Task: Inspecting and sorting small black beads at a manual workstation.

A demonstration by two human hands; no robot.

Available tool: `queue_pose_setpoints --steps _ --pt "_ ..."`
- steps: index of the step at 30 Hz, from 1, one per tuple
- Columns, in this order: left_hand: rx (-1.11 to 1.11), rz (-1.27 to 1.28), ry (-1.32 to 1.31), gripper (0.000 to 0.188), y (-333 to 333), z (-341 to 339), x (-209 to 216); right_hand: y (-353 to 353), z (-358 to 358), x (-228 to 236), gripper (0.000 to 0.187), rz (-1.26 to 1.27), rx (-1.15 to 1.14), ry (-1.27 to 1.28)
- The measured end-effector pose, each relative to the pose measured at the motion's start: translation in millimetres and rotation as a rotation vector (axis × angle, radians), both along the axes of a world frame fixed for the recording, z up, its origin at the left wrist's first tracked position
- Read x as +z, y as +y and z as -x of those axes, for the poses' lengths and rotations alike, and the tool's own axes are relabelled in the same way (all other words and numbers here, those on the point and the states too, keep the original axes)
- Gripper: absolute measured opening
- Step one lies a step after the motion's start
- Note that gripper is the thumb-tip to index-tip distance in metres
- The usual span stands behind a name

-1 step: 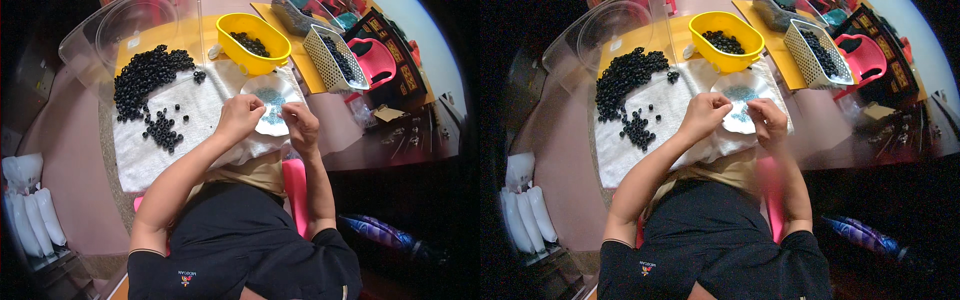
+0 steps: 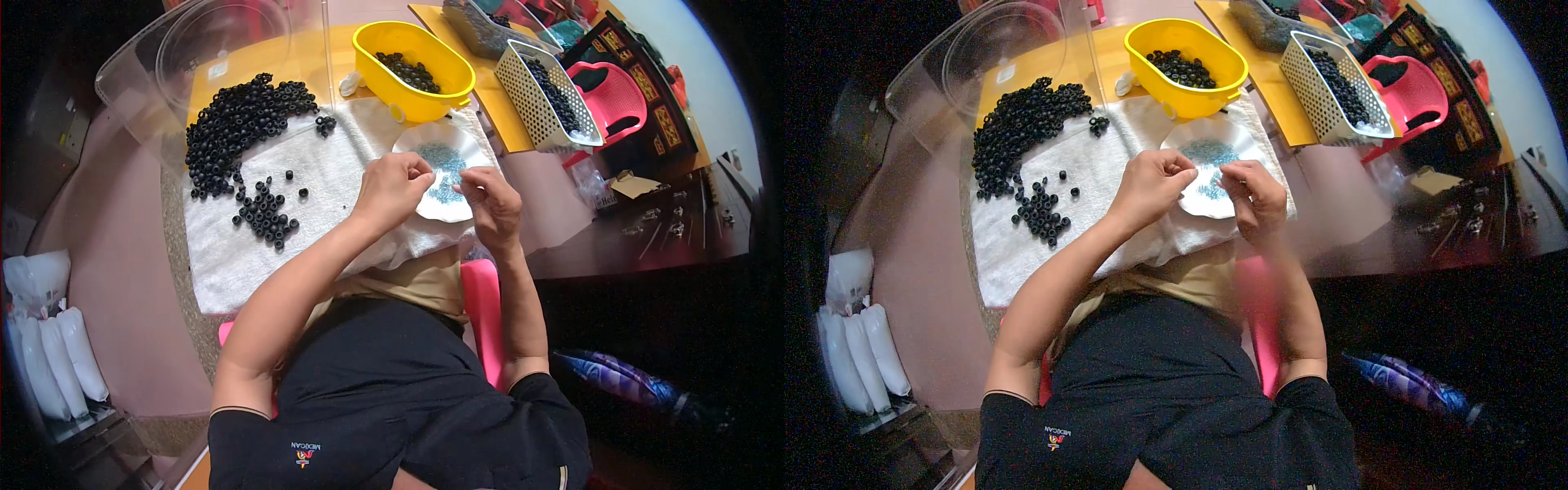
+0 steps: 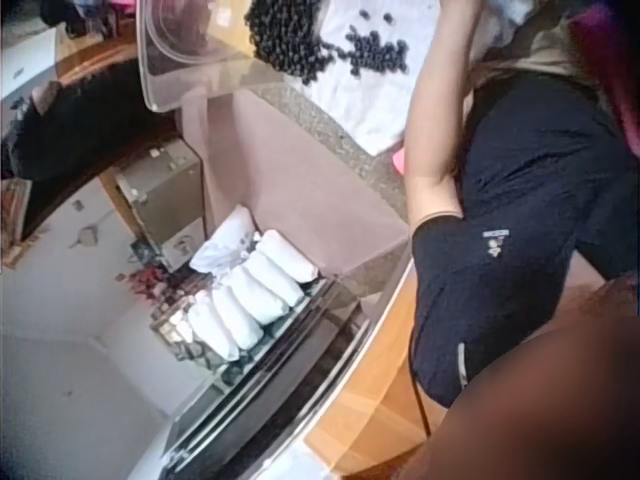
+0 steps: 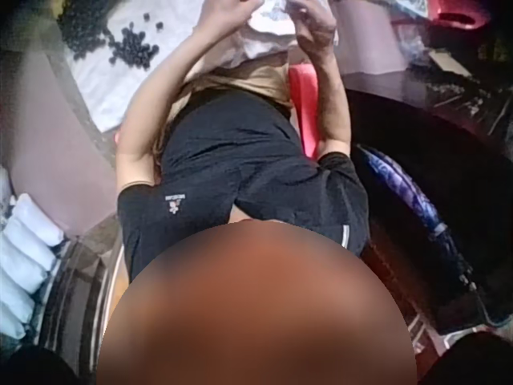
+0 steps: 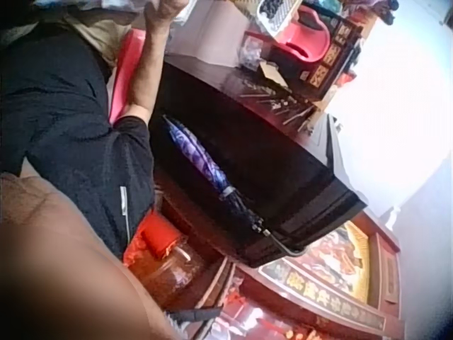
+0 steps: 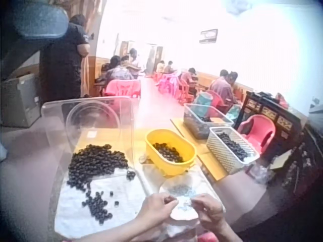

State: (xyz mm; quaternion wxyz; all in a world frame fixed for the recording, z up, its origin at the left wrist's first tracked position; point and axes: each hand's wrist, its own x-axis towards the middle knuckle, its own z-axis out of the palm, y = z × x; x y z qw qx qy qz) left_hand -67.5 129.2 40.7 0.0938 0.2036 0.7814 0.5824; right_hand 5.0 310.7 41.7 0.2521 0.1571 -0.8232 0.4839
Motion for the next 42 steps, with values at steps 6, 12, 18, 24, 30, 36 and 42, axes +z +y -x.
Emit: queue_pose_setpoints --steps 6,12,18,24,30,36,42 --pt "-0.116 -0.209 -0.301 0.017 -10.0 -2.6 -4.9 -0.1 -4.9 1.8 0.009 0.160 0.087 -0.117" --pt "-0.156 -0.330 -0.389 0.020 -29.7 -15.2 -19.7 -1.3 -7.0 -5.4 0.008 0.186 0.129 -0.247" --pt "-0.116 -0.430 -0.412 0.019 -50.5 -23.2 -25.9 0.5 -6.7 -8.2 0.010 0.230 0.133 -0.241" --pt "-0.050 -0.491 -0.471 0.017 -70.0 -29.6 -26.9 -0.7 -6.1 -9.5 0.012 0.253 0.093 -0.256" --pt "-0.088 -0.504 -0.513 0.020 -78.0 -36.9 -31.3 -6.7 -9.8 -3.5 0.012 0.253 0.091 -0.274" --pt "-0.161 -0.535 -0.556 0.020 -75.9 -44.1 -25.7 -14.5 -15.1 4.7 0.011 0.263 0.159 -0.301" --pt "-0.246 -0.569 -0.629 0.016 -71.5 -53.3 -9.6 -40.2 -14.0 12.3 0.008 0.066 0.385 -0.341"
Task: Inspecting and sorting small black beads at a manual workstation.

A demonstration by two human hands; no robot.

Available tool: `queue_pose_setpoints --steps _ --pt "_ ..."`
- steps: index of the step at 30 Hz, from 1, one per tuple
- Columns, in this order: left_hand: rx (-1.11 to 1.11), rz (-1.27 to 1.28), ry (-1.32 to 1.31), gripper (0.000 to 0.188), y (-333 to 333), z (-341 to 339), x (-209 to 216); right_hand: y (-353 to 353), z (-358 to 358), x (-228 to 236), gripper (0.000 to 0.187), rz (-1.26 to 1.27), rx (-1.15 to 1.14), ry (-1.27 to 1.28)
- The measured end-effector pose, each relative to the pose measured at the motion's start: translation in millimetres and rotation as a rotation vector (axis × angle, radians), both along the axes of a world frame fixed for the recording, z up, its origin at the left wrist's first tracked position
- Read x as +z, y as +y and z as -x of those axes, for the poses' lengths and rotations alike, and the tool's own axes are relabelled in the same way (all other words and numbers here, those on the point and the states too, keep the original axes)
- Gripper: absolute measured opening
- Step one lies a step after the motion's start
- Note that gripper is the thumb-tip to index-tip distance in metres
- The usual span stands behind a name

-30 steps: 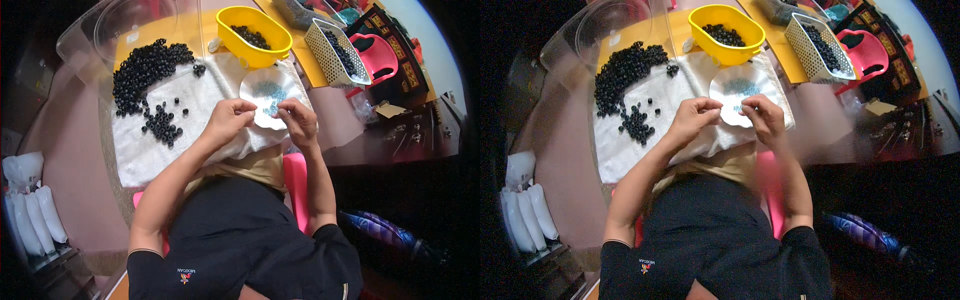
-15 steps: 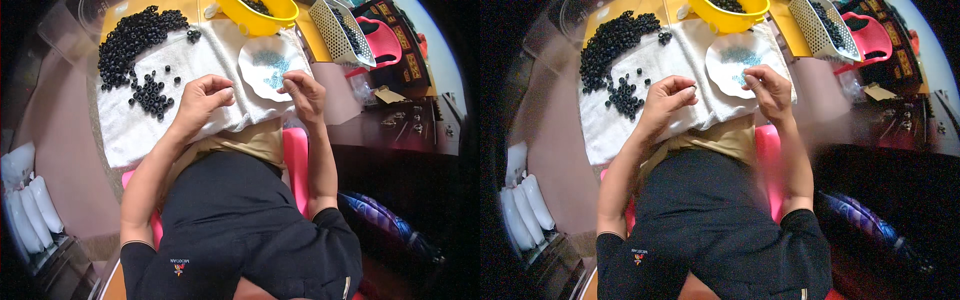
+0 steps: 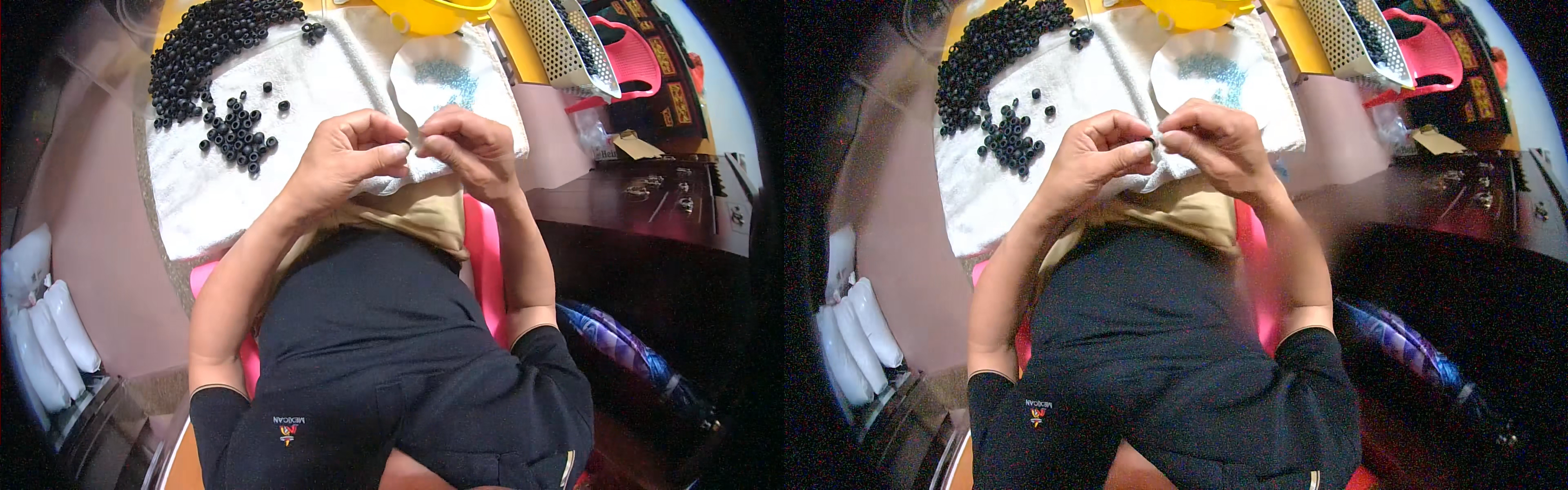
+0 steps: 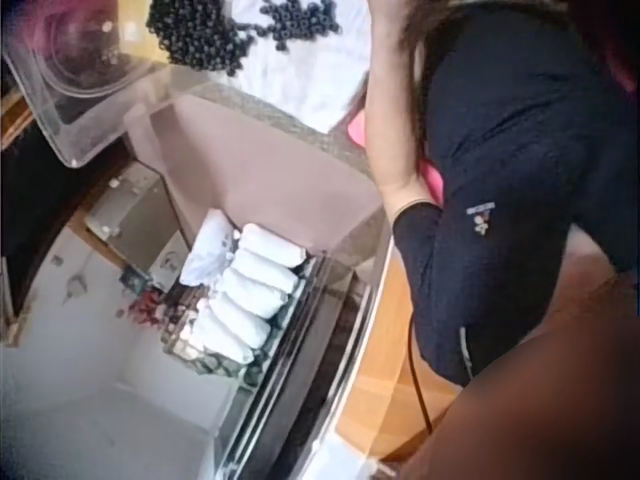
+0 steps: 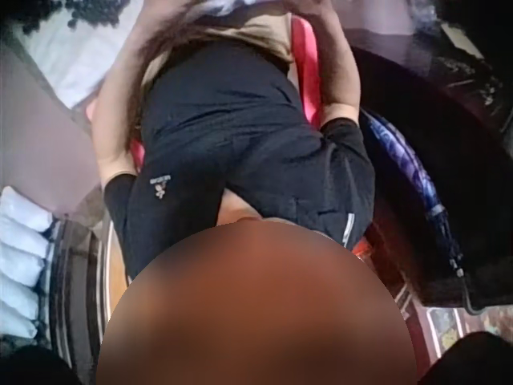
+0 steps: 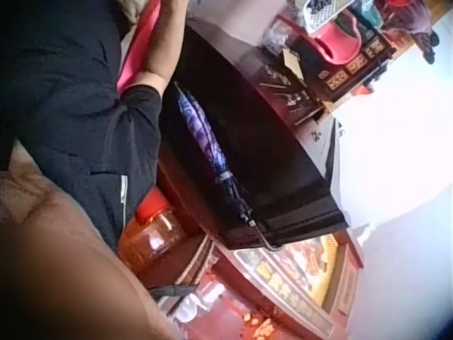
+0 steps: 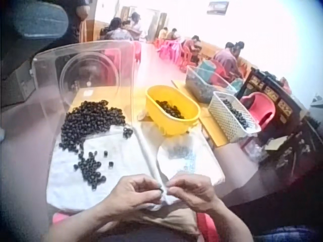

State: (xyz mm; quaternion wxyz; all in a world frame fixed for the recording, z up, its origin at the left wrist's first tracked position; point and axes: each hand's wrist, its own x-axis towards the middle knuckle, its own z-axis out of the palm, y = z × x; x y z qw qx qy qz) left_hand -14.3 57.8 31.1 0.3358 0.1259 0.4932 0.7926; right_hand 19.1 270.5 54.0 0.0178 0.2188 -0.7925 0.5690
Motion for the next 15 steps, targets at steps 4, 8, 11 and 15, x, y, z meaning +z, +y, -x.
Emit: queue_pose_setpoints --steps 4,8,11,15 --pt "-0.016 -0.056 -0.006 0.015 -0.1 -1.5 -2.9 -10.3 3.9 3.0 0.010 0.013 0.060 -0.079" --pt "-0.034 -0.087 -0.043 0.016 -2.3 -1.6 -4.5 -7.9 4.8 4.7 0.011 -0.004 0.070 -0.168" --pt "-0.059 -0.091 -0.039 0.018 -3.5 -1.6 -2.9 -6.6 3.8 4.7 0.011 0.084 0.080 -0.246" --pt "-0.078 -0.070 -0.024 0.018 -3.9 -1.6 -2.4 -1.1 4.9 9.0 0.012 0.079 0.138 -0.364"
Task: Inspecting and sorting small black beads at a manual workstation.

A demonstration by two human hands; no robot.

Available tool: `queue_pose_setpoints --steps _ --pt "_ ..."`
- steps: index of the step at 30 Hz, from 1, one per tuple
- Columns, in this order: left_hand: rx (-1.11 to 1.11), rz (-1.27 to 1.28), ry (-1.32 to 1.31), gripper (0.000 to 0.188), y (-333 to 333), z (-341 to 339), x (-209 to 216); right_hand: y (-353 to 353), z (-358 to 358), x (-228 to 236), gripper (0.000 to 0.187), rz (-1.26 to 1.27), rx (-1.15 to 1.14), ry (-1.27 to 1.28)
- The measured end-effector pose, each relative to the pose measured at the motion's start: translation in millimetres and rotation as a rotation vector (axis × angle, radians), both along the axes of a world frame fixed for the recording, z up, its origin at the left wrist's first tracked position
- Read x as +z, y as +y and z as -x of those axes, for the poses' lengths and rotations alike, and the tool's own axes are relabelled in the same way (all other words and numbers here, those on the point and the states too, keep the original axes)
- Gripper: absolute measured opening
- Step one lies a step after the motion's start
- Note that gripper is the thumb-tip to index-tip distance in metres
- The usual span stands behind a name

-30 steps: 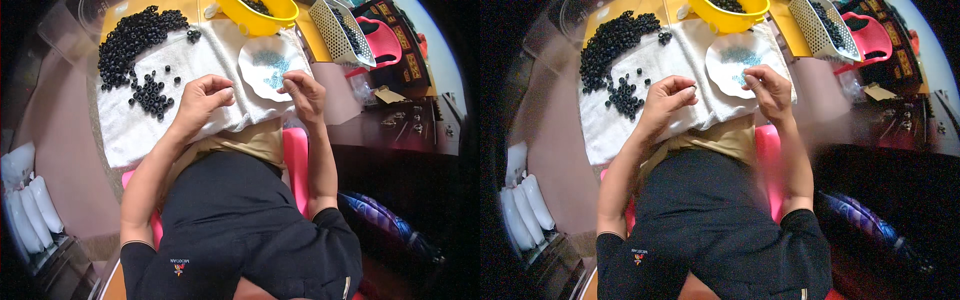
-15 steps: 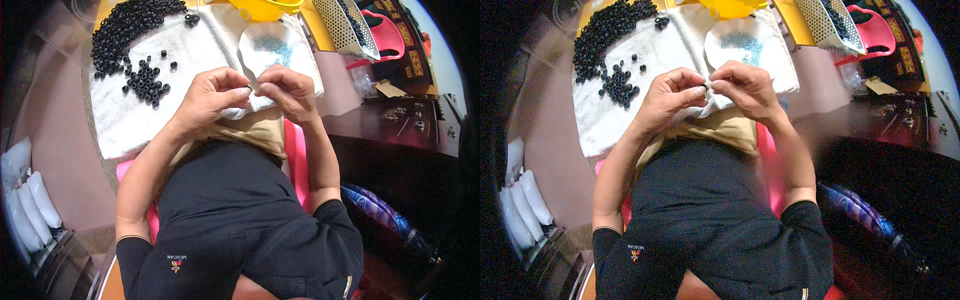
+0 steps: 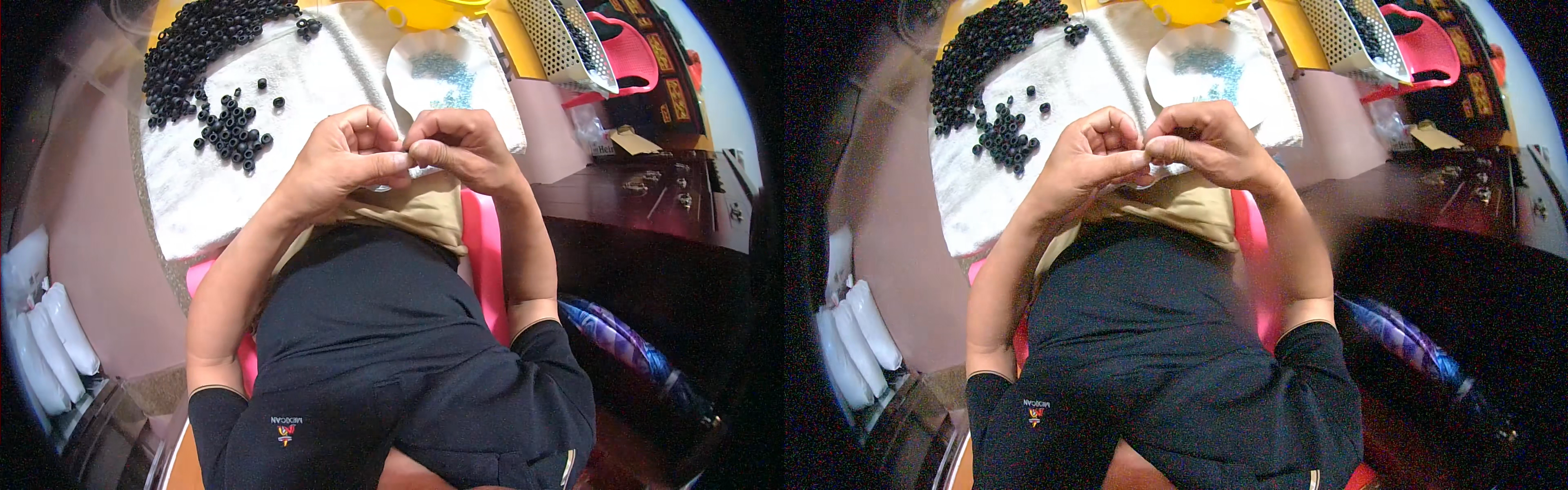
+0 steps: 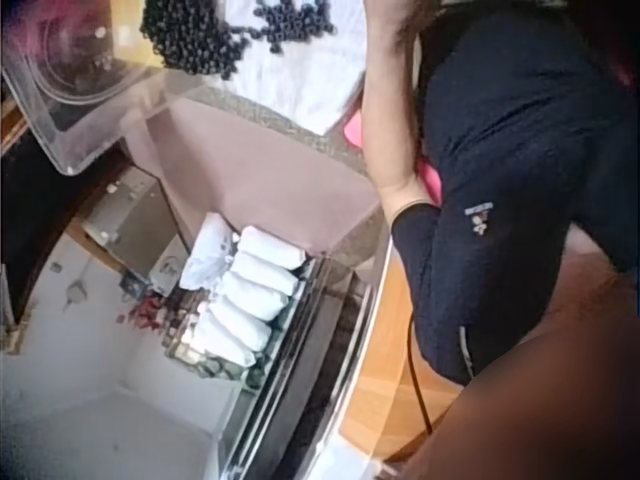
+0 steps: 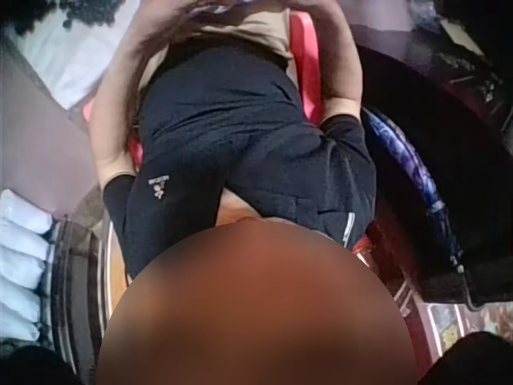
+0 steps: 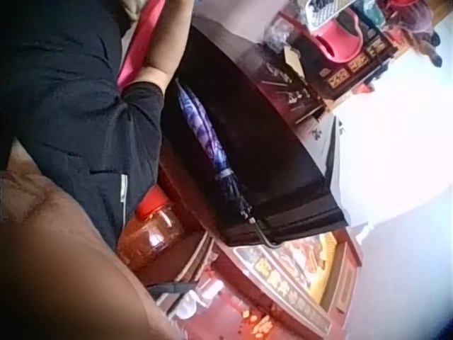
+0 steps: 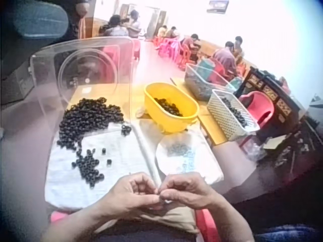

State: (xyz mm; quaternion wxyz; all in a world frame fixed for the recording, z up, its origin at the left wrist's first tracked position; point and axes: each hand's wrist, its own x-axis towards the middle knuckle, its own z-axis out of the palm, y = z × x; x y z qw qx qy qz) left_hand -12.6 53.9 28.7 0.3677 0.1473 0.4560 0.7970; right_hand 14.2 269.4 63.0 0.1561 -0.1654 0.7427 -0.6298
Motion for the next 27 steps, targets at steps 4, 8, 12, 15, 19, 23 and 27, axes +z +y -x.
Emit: queue_pose_setpoints --steps 4,8,12,15,19,23,27 --pt "-0.009 -0.006 -0.013 0.017 0.8 -1.6 3.8 2.1 3.7 1.5 0.014 0.000 0.050 -0.018" --pt "-0.001 -0.042 -0.091 0.016 0.0 -1.1 3.5 -1.4 5.3 -4.5 0.016 0.061 0.031 0.016" --pt "0.049 -0.086 -0.182 0.016 1.3 0.1 2.7 -1.4 2.0 -6.7 0.023 0.014 0.033 0.247" --pt "0.097 -0.086 -0.187 0.015 -1.1 0.0 5.1 -0.3 -8.8 -2.3 0.024 -0.095 0.042 0.447" --pt "0.131 -0.067 -0.147 0.014 -4.4 1.8 3.8 19.9 -39.9 -8.5 0.016 -0.378 -0.107 0.374" --pt "0.099 -0.030 -0.122 0.013 -3.0 0.4 6.0 30.9 -66.0 -36.2 0.010 -1.261 -0.076 0.539" --pt "0.096 -0.044 -0.134 0.013 -1.7 -2.8 3.8 28.8 -63.2 -63.9 0.010 -1.507 -0.035 0.541"
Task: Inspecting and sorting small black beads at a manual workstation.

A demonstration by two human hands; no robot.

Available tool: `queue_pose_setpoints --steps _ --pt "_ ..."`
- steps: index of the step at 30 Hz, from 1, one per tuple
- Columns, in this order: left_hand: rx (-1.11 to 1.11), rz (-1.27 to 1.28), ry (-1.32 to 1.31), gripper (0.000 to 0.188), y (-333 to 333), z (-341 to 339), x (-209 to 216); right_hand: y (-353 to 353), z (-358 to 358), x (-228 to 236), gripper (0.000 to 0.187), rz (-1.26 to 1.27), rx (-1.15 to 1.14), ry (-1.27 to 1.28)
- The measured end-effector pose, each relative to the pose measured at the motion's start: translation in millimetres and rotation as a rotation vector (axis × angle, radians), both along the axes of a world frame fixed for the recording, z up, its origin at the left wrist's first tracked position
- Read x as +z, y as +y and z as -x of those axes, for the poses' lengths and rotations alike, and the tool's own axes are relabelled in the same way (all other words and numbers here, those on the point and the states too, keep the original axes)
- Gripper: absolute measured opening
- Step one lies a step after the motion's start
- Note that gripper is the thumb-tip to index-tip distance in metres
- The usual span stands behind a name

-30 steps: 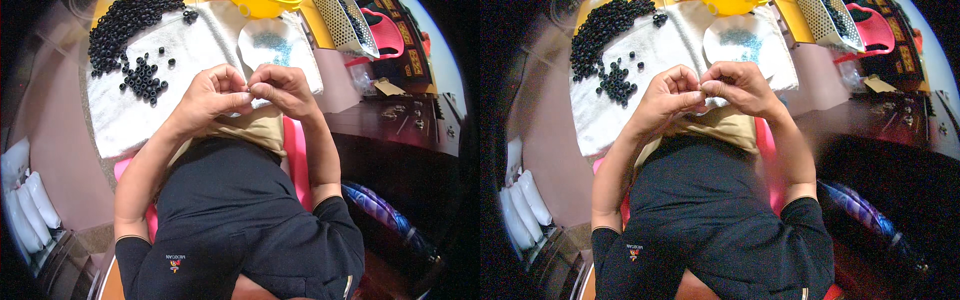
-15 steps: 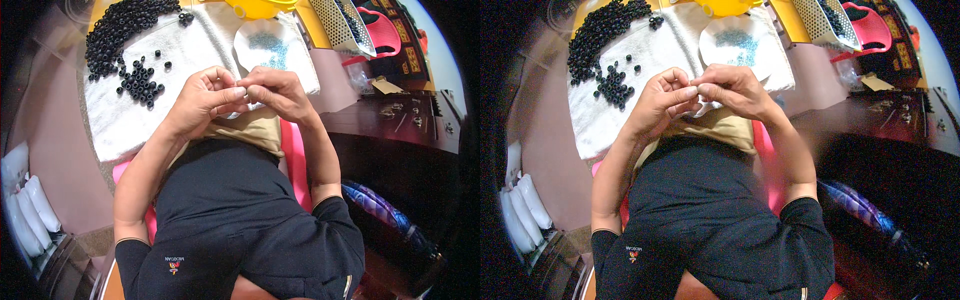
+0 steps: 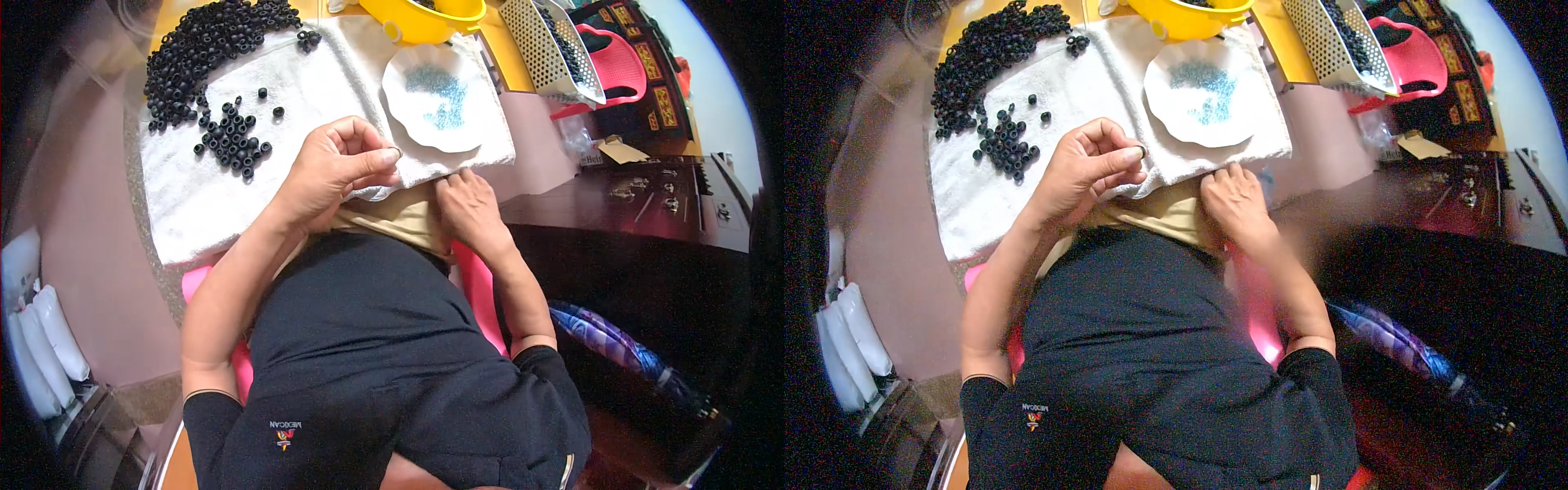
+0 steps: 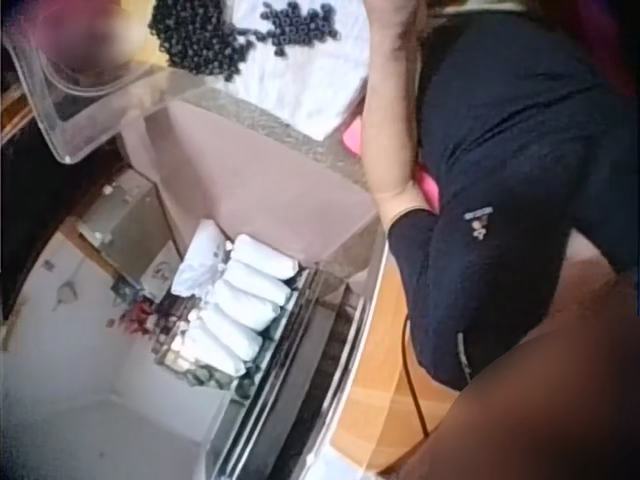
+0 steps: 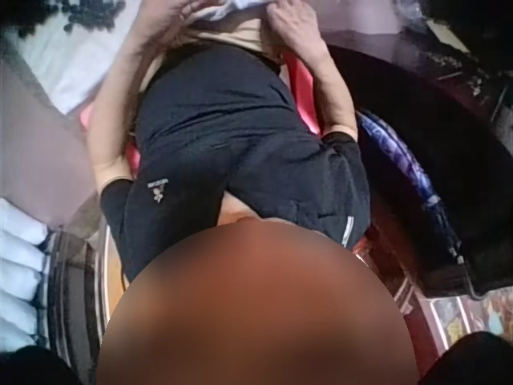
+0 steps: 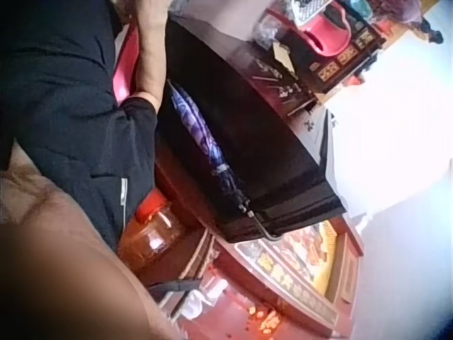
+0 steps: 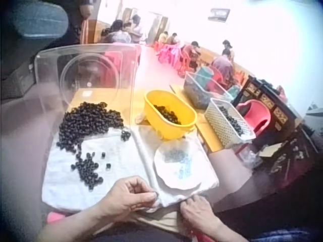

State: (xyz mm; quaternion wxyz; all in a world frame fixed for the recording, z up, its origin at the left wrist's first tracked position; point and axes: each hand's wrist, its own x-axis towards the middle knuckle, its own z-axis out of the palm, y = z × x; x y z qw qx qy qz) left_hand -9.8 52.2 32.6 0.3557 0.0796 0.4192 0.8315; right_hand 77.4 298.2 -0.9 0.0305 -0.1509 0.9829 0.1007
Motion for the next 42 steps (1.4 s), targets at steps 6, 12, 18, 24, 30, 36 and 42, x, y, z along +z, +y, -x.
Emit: queue_pose_setpoints --steps 6,12,18,24,30,36,42 --pt "0.019 -0.026 -0.028 0.014 0.9 1.5 -1.6 -0.5 13.1 -4.9 0.014 -0.015 -0.059 -0.282" --pt "0.023 -0.020 -0.019 0.014 -0.9 2.4 -0.1 2.9 16.7 -18.0 0.010 0.143 -0.042 -0.231" --pt "0.053 -0.002 -0.024 0.013 -4.7 3.4 -2.5 -21.3 -6.6 29.9 0.007 0.252 0.172 -0.107" --pt "0.048 -0.055 -0.021 0.020 0.9 -0.3 -6.1 -7.6 37.7 67.5 0.008 0.719 0.042 0.276" --pt "0.037 -0.008 0.047 0.019 1.9 1.5 -13.2 8.4 82.4 58.3 0.010 0.447 -0.061 0.230" --pt "0.091 0.071 0.043 0.018 -6.4 -3.4 -16.5 -44.9 106.1 80.1 0.012 0.773 0.049 0.199" --pt "0.174 0.131 0.009 0.015 -24.9 -14.0 -17.5 -113.0 166.7 67.3 0.013 0.949 0.278 -0.056"
